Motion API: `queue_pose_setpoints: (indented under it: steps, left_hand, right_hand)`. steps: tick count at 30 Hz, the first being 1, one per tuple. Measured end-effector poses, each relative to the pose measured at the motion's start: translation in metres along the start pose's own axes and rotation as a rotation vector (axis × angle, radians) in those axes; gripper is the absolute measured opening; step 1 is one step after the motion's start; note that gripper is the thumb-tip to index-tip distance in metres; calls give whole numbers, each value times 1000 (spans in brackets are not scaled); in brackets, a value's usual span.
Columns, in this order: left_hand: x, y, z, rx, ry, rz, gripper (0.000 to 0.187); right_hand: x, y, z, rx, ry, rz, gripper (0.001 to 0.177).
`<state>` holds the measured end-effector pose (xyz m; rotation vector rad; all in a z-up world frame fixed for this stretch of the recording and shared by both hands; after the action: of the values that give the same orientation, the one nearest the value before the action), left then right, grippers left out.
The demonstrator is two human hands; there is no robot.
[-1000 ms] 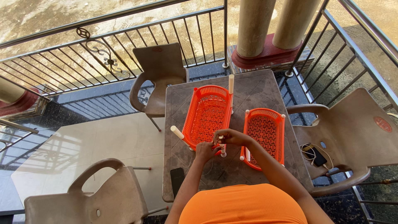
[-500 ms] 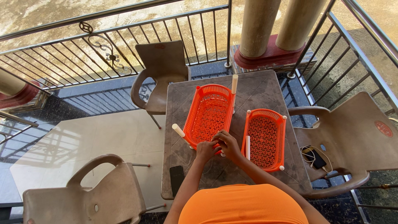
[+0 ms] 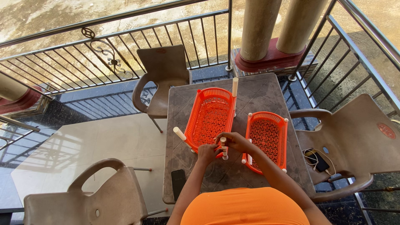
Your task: The person assembles a red plastic basket by inserting white cylindrical legs into the basket's corner sockets. They handle the basket and legs one at a time, securing each leg into place on a table.
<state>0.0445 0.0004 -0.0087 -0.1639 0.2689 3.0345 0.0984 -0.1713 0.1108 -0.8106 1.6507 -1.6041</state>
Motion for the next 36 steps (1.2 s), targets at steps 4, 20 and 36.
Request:
queue_pose_setpoints:
  steps: [4,20,36]
  left_hand:
    - [0,0,0,3,-10,-4,42]
    - [0,-3,2,25,10,-23,40]
    - [7,-3,2,50,54,-21,36]
  right_hand:
    - [2,10,-5,116,139,66,34]
    - [1,-10,3,351,-34,51,52]
    - [17,5,-16,409,326,63,46]
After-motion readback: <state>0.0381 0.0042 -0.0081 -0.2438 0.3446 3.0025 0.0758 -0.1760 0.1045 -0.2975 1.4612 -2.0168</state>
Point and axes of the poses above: each hand's wrist, its own x-axis away from the middle knuckle, its own z-axis out of the back of the hand, y = z × x, the point moved 4 cm from there along -x, towards the middle knuckle, and after that the axes turned 13 degrees about -x, right-handed, at the moved point
